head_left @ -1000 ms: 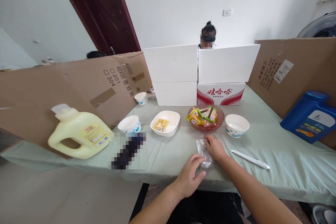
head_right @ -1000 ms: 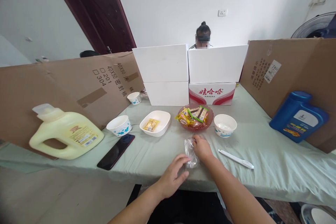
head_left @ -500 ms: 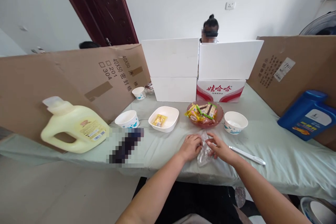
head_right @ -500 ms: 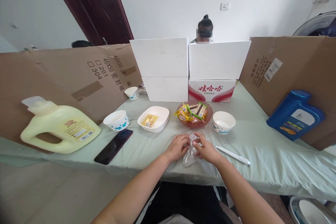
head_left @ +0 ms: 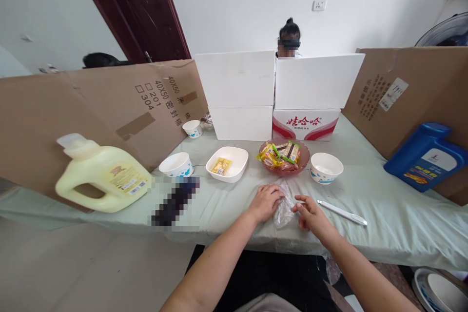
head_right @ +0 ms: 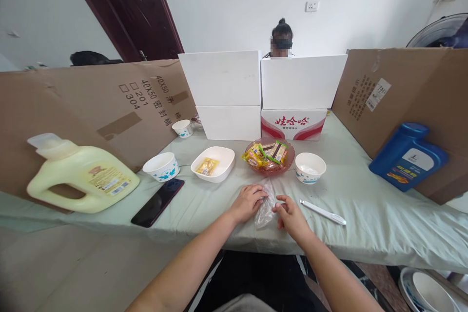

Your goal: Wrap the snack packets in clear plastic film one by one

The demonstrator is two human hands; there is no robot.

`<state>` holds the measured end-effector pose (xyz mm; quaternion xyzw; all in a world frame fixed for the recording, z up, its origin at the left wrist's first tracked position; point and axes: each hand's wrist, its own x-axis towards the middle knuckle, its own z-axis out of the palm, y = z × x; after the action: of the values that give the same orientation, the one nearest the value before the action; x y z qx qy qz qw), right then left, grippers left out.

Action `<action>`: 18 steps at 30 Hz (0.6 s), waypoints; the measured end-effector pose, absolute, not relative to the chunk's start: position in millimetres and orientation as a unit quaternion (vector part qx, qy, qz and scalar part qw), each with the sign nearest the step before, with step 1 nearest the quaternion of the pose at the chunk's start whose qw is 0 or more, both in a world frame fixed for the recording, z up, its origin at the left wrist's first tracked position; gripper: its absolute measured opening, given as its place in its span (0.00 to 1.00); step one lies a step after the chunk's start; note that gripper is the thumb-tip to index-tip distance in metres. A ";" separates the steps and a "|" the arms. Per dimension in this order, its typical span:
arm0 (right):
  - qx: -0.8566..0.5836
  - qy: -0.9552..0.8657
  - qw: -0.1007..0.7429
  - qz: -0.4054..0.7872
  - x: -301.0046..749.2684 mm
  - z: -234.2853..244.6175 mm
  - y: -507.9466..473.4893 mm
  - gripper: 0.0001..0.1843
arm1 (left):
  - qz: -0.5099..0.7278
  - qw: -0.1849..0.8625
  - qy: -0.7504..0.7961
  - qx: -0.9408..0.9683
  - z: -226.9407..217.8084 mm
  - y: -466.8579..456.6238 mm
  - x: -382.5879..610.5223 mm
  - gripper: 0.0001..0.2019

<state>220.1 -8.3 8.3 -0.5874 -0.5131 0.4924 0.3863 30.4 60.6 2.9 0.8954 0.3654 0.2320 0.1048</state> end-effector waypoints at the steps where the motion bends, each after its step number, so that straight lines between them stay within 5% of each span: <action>1: -0.581 -0.515 0.380 0.503 217.9 9.1 -8.6 0.30 | 0.232 0.105 0.366 0.895 2.8 60.7 30.5 0.13; 6: -0.511 -0.532 0.337 0.585 213.7 23.7 -14.5 0.38 | 0.229 0.112 0.374 0.892 2.9 61.0 30.7 0.14; 18: -0.447 -0.610 0.218 0.617 231.2 32.8 -13.7 0.32 | 0.214 0.110 0.375 0.895 4.8 62.0 30.0 0.13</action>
<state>231.2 -13.7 32.8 -0.4474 -0.6098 0.6168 0.2180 30.0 62.0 4.8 0.8952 0.3752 0.2140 0.1103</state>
